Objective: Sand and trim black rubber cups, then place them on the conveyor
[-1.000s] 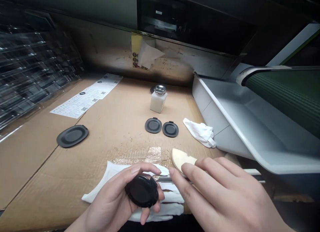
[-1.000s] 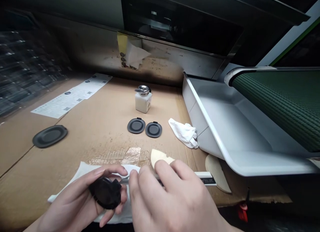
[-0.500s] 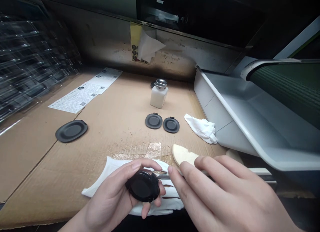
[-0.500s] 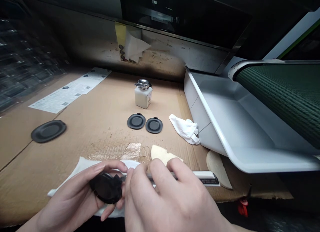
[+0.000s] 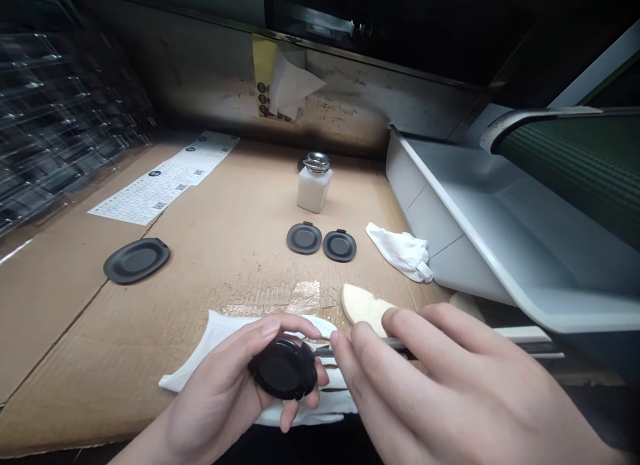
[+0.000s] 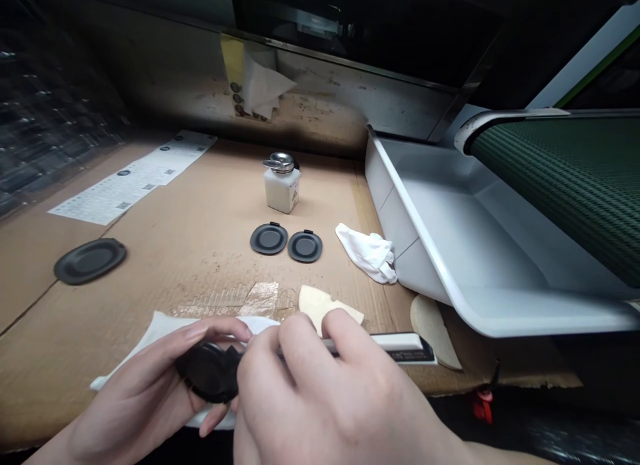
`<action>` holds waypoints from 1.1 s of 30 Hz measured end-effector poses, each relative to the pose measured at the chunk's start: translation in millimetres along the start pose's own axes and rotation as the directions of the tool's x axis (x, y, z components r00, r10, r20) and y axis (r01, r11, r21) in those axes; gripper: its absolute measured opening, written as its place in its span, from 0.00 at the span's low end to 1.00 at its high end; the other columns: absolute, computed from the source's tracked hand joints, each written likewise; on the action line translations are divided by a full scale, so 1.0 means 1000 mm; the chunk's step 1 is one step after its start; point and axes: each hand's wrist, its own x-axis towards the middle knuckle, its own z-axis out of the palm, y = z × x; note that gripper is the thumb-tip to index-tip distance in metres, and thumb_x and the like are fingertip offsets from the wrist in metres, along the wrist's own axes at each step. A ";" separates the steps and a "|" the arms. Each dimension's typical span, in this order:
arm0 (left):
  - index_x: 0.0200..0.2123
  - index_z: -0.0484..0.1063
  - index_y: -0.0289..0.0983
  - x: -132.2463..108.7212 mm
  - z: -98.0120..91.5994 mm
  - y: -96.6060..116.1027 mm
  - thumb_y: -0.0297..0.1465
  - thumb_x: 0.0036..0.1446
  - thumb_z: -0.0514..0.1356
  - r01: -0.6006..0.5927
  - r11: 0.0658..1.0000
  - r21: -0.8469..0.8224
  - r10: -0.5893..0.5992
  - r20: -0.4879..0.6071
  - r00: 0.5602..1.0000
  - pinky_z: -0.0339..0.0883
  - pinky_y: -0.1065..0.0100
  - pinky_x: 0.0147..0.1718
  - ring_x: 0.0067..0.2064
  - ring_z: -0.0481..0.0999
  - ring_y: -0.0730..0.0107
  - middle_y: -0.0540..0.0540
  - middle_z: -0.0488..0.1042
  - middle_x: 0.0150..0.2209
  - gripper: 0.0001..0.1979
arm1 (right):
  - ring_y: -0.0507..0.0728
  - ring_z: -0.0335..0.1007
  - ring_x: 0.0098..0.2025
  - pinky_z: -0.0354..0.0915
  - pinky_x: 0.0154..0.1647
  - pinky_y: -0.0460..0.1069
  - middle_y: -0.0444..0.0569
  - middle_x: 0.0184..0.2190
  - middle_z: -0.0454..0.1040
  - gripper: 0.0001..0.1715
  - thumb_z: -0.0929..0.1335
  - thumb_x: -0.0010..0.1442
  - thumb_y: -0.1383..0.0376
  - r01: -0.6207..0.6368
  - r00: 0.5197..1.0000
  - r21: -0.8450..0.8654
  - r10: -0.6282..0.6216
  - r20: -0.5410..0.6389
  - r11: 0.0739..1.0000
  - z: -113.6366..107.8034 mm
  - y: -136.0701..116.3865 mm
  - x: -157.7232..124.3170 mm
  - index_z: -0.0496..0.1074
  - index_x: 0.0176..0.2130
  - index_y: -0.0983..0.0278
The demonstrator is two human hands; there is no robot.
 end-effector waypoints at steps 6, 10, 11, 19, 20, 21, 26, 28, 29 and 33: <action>0.40 0.72 0.34 0.000 0.002 0.001 0.34 0.60 0.44 0.023 1.000 0.011 -0.022 -0.040 0.999 0.64 0.67 0.21 0.31 0.75 0.56 0.37 0.76 0.30 0.18 | 0.53 0.62 0.28 0.55 0.27 0.50 0.50 0.26 0.70 0.17 0.57 0.56 0.75 -0.096 0.991 0.153 0.080 0.103 0.984 -0.001 0.012 -0.002 0.73 0.36 0.67; 0.39 0.72 0.33 0.000 0.003 0.002 0.35 0.60 0.45 0.027 0.999 0.027 -0.026 -0.053 0.998 0.63 0.68 0.21 0.30 0.75 0.57 0.38 0.76 0.29 0.18 | 0.54 0.64 0.31 0.56 0.29 0.49 0.51 0.27 0.70 0.16 0.57 0.57 0.74 -0.138 0.986 0.140 0.122 0.117 0.980 -0.003 0.016 -0.008 0.72 0.35 0.68; 0.39 0.72 0.34 0.000 0.004 0.002 0.34 0.60 0.45 0.027 0.999 0.032 -0.026 -0.050 0.998 0.63 0.68 0.21 0.30 0.75 0.58 0.38 0.76 0.29 0.18 | 0.54 0.64 0.31 0.56 0.30 0.49 0.51 0.27 0.70 0.16 0.57 0.57 0.74 -0.139 0.986 0.140 0.124 0.115 0.980 -0.003 0.016 -0.009 0.72 0.34 0.68; 0.40 0.72 0.35 0.001 0.005 0.002 0.33 0.61 0.44 0.022 0.998 0.055 -0.021 -0.025 0.999 0.64 0.69 0.22 0.32 0.74 0.60 0.40 0.76 0.30 0.18 | 0.54 0.64 0.29 0.58 0.29 0.51 0.50 0.27 0.72 0.17 0.58 0.57 0.74 -0.091 0.996 0.140 0.088 0.025 0.986 0.000 0.009 -0.005 0.74 0.36 0.67; 0.40 0.72 0.35 0.001 0.005 0.002 0.33 0.61 0.44 0.016 0.998 0.059 -0.015 -0.025 1.000 0.64 0.69 0.22 0.32 0.74 0.60 0.41 0.76 0.30 0.18 | 0.54 0.64 0.28 0.58 0.29 0.51 0.50 0.27 0.72 0.17 0.58 0.57 0.74 -0.087 0.996 0.130 0.086 0.009 0.988 0.001 0.008 -0.005 0.74 0.35 0.67; 0.39 0.72 0.36 0.001 0.005 0.002 0.33 0.61 0.44 0.011 0.998 0.062 -0.010 -0.024 1.000 0.64 0.69 0.22 0.31 0.74 0.60 0.41 0.76 0.30 0.18 | 0.54 0.64 0.28 0.58 0.29 0.52 0.49 0.27 0.72 0.16 0.59 0.57 0.73 -0.082 0.997 0.117 0.082 0.000 0.990 0.002 0.007 -0.005 0.74 0.35 0.67; 0.39 0.73 0.36 0.002 0.005 0.003 0.34 0.60 0.45 0.002 0.999 0.050 -0.001 -0.023 1.000 0.64 0.68 0.21 0.31 0.74 0.60 0.41 0.76 0.30 0.17 | 0.54 0.65 0.29 0.60 0.30 0.52 0.49 0.27 0.72 0.12 0.62 0.54 0.74 -0.055 0.998 0.069 0.057 -0.017 0.996 0.003 0.003 -0.004 0.74 0.30 0.66; 0.39 0.73 0.36 0.002 0.005 0.002 0.33 0.61 0.45 -0.003 0.999 0.053 0.004 -0.026 1.000 0.64 0.69 0.21 0.31 0.74 0.61 0.42 0.76 0.30 0.17 | 0.54 0.65 0.30 0.60 0.30 0.53 0.49 0.28 0.73 0.11 0.63 0.53 0.73 -0.040 0.999 0.050 0.042 -0.032 0.998 0.003 0.002 -0.004 0.73 0.29 0.65; 0.38 0.73 0.36 0.002 0.006 0.002 0.32 0.61 0.44 -0.008 0.998 0.063 0.010 -0.030 1.000 0.64 0.69 0.21 0.30 0.74 0.61 0.43 0.76 0.30 0.18 | 0.54 0.65 0.30 0.60 0.30 0.53 0.48 0.29 0.73 0.10 0.63 0.53 0.73 -0.033 0.999 0.039 0.034 -0.029 0.999 0.003 0.001 -0.004 0.73 0.29 0.65; 0.39 0.73 0.35 0.002 0.005 0.002 0.31 0.61 0.43 -0.023 0.997 0.068 0.025 -0.025 0.999 0.64 0.69 0.21 0.31 0.74 0.62 0.43 0.76 0.30 0.19 | 0.55 0.65 0.30 0.60 0.29 0.54 0.48 0.30 0.73 0.11 0.62 0.55 0.71 -0.016 1.000 0.019 0.016 0.012 1.000 0.001 0.001 -0.006 0.73 0.31 0.64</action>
